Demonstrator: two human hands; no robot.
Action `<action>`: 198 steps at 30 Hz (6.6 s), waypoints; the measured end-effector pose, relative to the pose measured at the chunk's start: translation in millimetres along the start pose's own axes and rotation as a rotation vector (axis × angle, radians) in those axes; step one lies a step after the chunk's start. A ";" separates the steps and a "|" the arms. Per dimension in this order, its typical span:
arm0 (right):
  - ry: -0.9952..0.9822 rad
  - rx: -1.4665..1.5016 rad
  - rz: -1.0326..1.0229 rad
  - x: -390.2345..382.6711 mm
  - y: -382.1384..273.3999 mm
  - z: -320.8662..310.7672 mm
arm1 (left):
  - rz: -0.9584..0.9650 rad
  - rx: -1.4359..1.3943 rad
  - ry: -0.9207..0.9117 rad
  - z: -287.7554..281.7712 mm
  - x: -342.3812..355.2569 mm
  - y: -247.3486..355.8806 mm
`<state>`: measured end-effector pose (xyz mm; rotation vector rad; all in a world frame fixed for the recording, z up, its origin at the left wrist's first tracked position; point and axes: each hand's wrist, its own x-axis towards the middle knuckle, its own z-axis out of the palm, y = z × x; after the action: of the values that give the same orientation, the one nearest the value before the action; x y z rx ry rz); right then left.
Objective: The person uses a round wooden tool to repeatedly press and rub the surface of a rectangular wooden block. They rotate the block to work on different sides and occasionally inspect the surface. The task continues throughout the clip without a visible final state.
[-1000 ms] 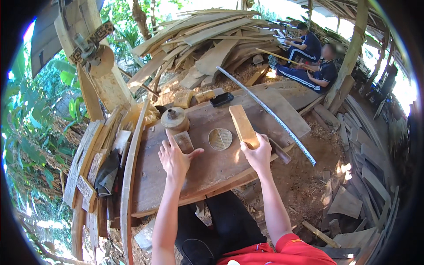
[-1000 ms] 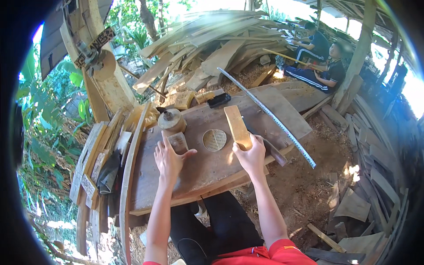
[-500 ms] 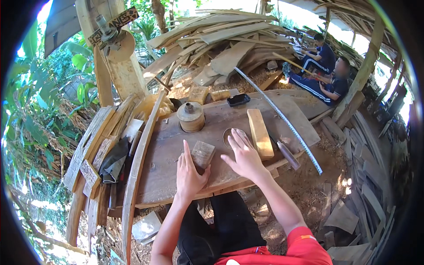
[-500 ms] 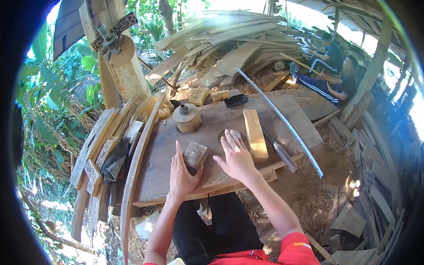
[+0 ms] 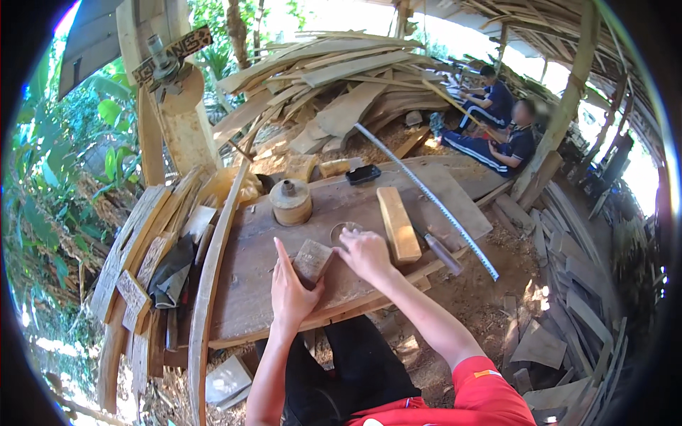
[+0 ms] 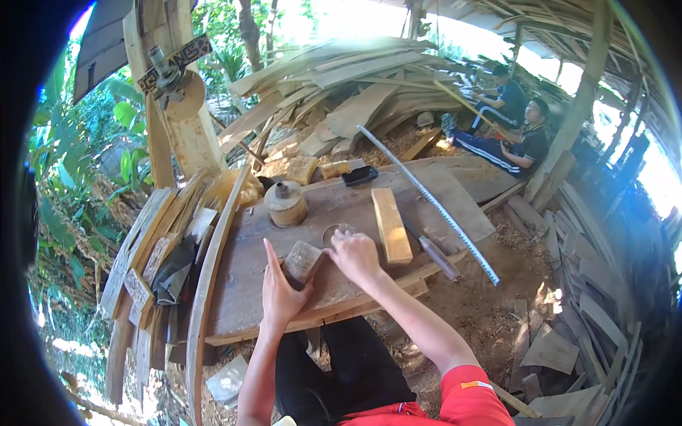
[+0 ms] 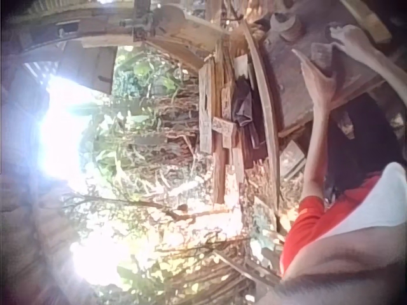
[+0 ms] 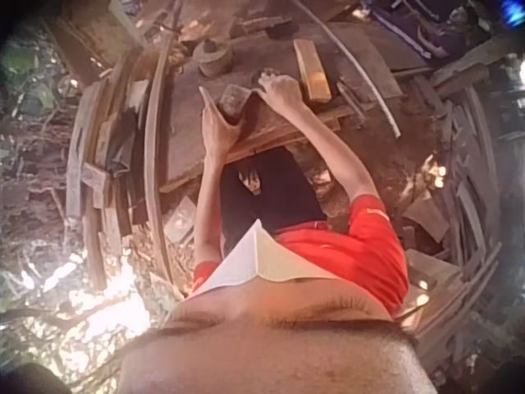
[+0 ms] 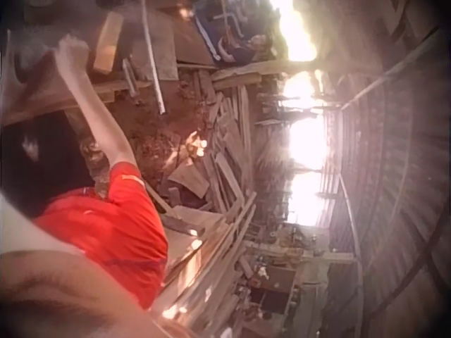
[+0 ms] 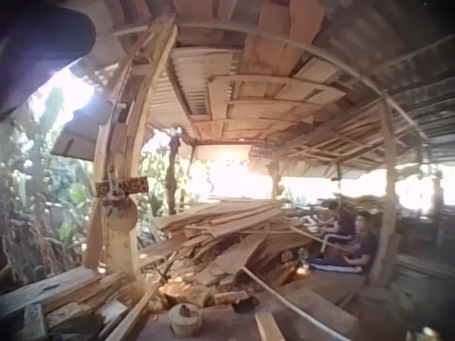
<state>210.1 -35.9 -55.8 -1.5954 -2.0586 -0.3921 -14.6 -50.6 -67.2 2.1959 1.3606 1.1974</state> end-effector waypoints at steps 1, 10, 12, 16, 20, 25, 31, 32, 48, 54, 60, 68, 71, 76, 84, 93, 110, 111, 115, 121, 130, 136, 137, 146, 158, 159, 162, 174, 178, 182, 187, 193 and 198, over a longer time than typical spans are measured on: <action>-0.014 -0.009 -0.026 0.0 -3.2 1.4 | -0.003 0.003 -0.001 0.0 -0.6 0.9; 0.252 0.366 -0.045 18.1 -32.0 -21.0 | -0.102 -0.056 -0.026 -5.7 -0.7 -0.3; 0.185 0.386 -0.352 2.8 -41.3 -22.6 | -0.111 -0.097 -0.026 -3.7 1.2 7.8; 0.003 0.395 -0.343 -9.3 -50.8 -12.2 | -0.083 -0.168 0.005 0.0 0.2 2.4; -0.047 0.435 -0.371 -12.5 -54.8 -14.2 | -0.109 -0.165 -0.017 -0.5 -2.1 -2.4; -0.028 0.399 -0.349 0.2 -39.2 -10.6 | -0.162 -0.224 -0.028 1.5 0.0 0.4; 0.003 0.516 -0.178 -4.9 -34.3 -3.2 | -0.216 -0.195 -0.059 -0.5 1.0 3.4; 0.064 0.452 -0.173 -2.8 -36.1 0.5 | -0.237 -0.191 -0.071 -1.1 1.5 4.0; 0.118 0.424 -0.278 -20.4 -65.5 -8.6 | -0.203 -0.257 -0.065 -6.1 -2.2 3.6; 0.135 0.515 -0.122 -12.5 -63.8 -4.4 | -0.137 -0.175 -0.041 -2.3 -1.8 4.8; -0.318 0.664 0.462 12.0 -35.1 -26.7 | -0.133 -0.218 -0.010 -7.9 1.2 12.5; 0.231 0.575 -0.144 -15.5 -58.9 -14.7 | -0.037 -0.204 -0.030 0.1 2.0 -18.2; 0.222 0.603 -0.101 -4.2 -57.4 -3.3 | -0.211 -0.340 -0.058 0.5 2.9 -0.8; 0.288 0.563 -0.056 2.1 -72.9 1.8 | -0.067 -0.190 0.010 -3.9 1.8 0.3; 0.239 0.570 0.005 10.4 -55.7 4.3 | -0.085 -0.191 0.027 -2.2 5.8 -0.7; 0.190 0.478 -0.171 -16.8 -85.5 -10.8 | -0.019 -0.175 0.084 0.3 0.7 -11.7; 0.276 0.539 -0.210 -17.3 -81.2 0.5 | -0.067 -0.342 0.011 -2.5 -8.1 -15.7; 0.289 0.517 -0.215 -16.6 -75.8 -0.9 | -0.142 -0.352 -0.028 -4.3 -7.2 -8.3; 0.301 0.548 -0.142 -6.4 -67.7 0.0 | -0.200 -0.284 -0.053 -5.6 -1.5 -7.1; 0.240 0.588 0.033 4.0 -69.2 13.4 | 0.057 -0.059 -0.053 -1.4 -3.9 -5.3; 0.129 0.507 0.016 -19.4 -68.5 5.4 | -0.026 0.023 -0.047 2.5 -5.3 -7.5; 0.197 0.390 -0.248 -36.0 -75.6 2.4 | 0.006 -0.015 0.002 3.1 2.2 -6.1; 0.151 0.419 -0.165 -33.7 -71.4 0.4 | -0.012 -0.010 -0.001 2.2 0.4 -6.5; 0.128 0.503 -0.016 -30.0 -60.8 0.3 | 0.000 -0.010 0.023 2.4 -2.3 -1.6; 0.251 0.539 0.044 -27.0 -62.1 -9.9 | 0.010 -0.046 0.013 -7.6 -3.3 5.5; 0.295 0.538 0.011 -24.1 -64.2 -12.4 | 0.013 -0.060 0.014 -9.0 -4.6 4.4; 0.280 0.491 -0.107 -14.5 -64.9 -14.2 | 0.010 -0.086 0.034 -0.8 -6.3 -6.7; 0.244 0.565 -0.151 -12.8 -74.3 -6.8 | -0.037 -0.216 0.011 -3.1 -0.6 -1.8; 0.276 0.507 -0.104 -14.6 -84.3 -3.4 | -0.034 -0.217 0.033 -0.6 -3.0 -6.1; 0.288 0.524 -0.122 -10.6 -67.3 -7.4 | -0.047 -0.215 0.027 -1.4 -0.6 2.6; 0.284 0.531 -0.215 -28.3 -89.9 -9.9 | -0.126 -0.387 -0.069 -2.5 -3.5 -4.4; 0.329 0.473 -0.105 -28.5 -79.7 -8.1 | 0.008 -0.155 0.005 -2.4 -3.1 -2.5; 0.240 0.613 0.125 -11.4 -51.7 -14.2 | 0.037 -0.110 0.052 0.0 -4.9 -7.0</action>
<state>165.7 -66.4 -46.3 -1.2214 -1.6658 0.0914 -19.8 -51.2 -73.9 2.1363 1.2478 1.3186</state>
